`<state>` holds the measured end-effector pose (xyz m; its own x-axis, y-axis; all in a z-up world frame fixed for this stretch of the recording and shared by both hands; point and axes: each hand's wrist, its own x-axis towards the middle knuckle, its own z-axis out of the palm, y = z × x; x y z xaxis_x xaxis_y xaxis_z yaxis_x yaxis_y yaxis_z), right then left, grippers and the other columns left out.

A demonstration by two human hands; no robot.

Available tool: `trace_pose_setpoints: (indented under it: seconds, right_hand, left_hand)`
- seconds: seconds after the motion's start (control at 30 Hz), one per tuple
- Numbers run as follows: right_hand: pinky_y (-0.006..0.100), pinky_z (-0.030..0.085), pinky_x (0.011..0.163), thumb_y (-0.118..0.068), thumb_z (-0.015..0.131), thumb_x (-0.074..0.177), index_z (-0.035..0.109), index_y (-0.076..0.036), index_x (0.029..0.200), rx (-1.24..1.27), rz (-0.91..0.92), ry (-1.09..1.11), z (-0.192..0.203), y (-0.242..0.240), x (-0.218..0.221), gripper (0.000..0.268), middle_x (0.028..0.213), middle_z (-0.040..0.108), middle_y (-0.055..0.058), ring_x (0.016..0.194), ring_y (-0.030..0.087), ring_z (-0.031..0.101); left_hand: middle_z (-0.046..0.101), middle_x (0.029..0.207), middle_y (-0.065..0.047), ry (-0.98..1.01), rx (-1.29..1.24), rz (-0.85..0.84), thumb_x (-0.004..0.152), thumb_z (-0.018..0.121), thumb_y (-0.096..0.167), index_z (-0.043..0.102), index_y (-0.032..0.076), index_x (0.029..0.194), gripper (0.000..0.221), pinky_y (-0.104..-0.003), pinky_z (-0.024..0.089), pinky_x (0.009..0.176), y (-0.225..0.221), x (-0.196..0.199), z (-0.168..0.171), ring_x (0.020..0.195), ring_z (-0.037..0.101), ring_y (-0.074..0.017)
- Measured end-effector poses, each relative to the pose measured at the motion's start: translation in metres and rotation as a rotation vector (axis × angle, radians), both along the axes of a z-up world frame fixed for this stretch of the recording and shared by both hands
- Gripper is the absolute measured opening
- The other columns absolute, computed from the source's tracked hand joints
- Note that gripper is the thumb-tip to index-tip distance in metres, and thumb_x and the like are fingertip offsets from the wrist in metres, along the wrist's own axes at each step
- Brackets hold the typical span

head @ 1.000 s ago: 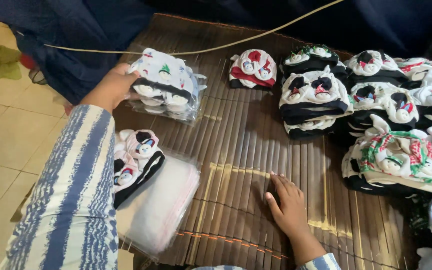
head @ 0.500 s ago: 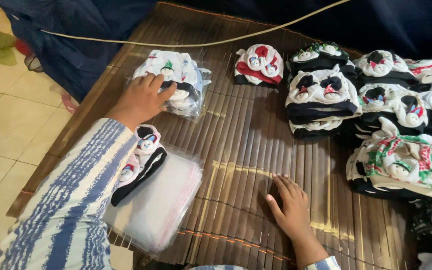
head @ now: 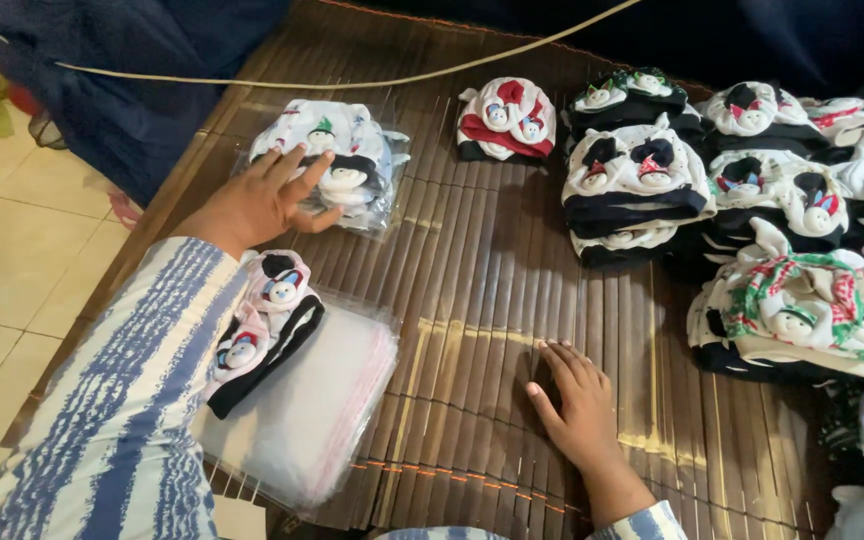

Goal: Packaging small fabric items into clear plastic bags

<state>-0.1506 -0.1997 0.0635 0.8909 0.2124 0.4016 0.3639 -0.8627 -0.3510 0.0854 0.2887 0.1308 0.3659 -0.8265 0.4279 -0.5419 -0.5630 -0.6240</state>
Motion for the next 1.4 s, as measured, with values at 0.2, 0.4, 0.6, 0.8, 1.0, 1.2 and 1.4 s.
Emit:
trace_pose_setpoints:
  seconds: [0.2, 0.4, 0.6, 0.8, 1.0, 1.2, 1.4]
  right_hand:
    - [0.043, 0.032, 0.114, -0.044, 0.058, 0.093, 0.056, -0.012, 0.142, -0.031, -0.032, 0.039, -0.001, 0.001, -0.001, 0.059, 0.145, 0.059, 0.006, 0.143, 0.024, 0.048]
    - [0.044, 0.032, 0.114, -0.045, 0.058, 0.093, 0.055, -0.012, 0.144, -0.061, -0.044, 0.045, -0.005, 0.0, 0.0, 0.061, 0.146, 0.058, 0.006, 0.144, 0.024, 0.046]
    - [0.042, 0.033, 0.113, -0.043, 0.06, 0.092, 0.055, -0.011, 0.143, -0.05, -0.03, 0.027, 0.0, 0.002, -0.001, 0.06, 0.146, 0.059, 0.006, 0.143, 0.024, 0.048]
    - [0.042, 0.033, 0.112, -0.042, 0.061, 0.092, 0.054, -0.01, 0.143, -0.058, -0.024, 0.013, 0.001, 0.003, -0.001, 0.061, 0.146, 0.058, 0.006, 0.143, 0.024, 0.047]
    - [0.042, 0.035, 0.112, -0.041, 0.063, 0.09, 0.056, -0.011, 0.141, -0.058, -0.029, 0.001, -0.001, 0.002, -0.001, 0.06, 0.147, 0.058, 0.005, 0.142, 0.024, 0.049]
    - [0.045, 0.031, 0.114, -0.043, 0.062, 0.091, 0.055, -0.012, 0.142, -0.053, -0.032, 0.034, -0.002, 0.002, 0.0, 0.06, 0.146, 0.057, 0.005, 0.143, 0.025, 0.046]
    - [0.043, 0.033, 0.114, -0.043, 0.063, 0.09, 0.056, -0.01, 0.141, -0.064, -0.008, -0.028, 0.001, 0.003, -0.001, 0.061, 0.146, 0.057, 0.007, 0.142, 0.026, 0.048]
  left_hand:
    - [0.004, 0.163, -0.008, 0.139, 0.286, 0.225, 0.075, 0.067, -0.009, 0.026, 0.052, 0.134, 0.095, -0.046, 0.048, 0.117, 0.012, -0.001, -0.01, 0.15, 0.03, -0.0347]
    - [0.021, 0.162, -0.02, 0.101, 0.34, 0.238, 0.087, 0.058, 0.013, 0.027, 0.04, 0.126, 0.056, -0.06, 0.027, 0.122, 0.01, -0.005, -0.012, 0.151, 0.03, -0.0394]
    - [0.009, 0.163, -0.014, 0.135, 0.27, 0.14, 0.077, 0.068, -0.01, 0.032, 0.043, 0.129, 0.082, -0.062, 0.026, 0.124, 0.006, -0.003, -0.019, 0.155, 0.015, -0.0393]
    - [0.009, 0.166, -0.016, 0.067, 0.31, 0.238, 0.071, 0.071, -0.009, 0.019, 0.041, 0.137, 0.098, -0.062, 0.028, 0.121, 0.005, 0.007, -0.032, 0.156, 0.011, -0.0401]
    - [0.016, 0.164, -0.015, 0.048, 0.22, 0.22, 0.076, 0.073, -0.005, 0.021, 0.041, 0.139, 0.093, -0.06, 0.031, 0.123, 0.001, 0.0, -0.025, 0.156, 0.018, -0.0381]
    - [0.025, 0.153, -0.013, 0.0, 0.094, 0.158, 0.068, 0.074, -0.019, 0.027, 0.038, 0.132, 0.098, -0.057, 0.04, 0.122, -0.015, -0.015, -0.013, 0.149, 0.031, -0.0368]
    - [0.025, 0.151, -0.019, 0.044, -0.029, -0.007, 0.085, 0.078, 0.001, 0.034, 0.031, 0.128, 0.069, -0.07, 0.037, 0.117, -0.029, -0.022, -0.008, 0.147, 0.035, -0.0456]
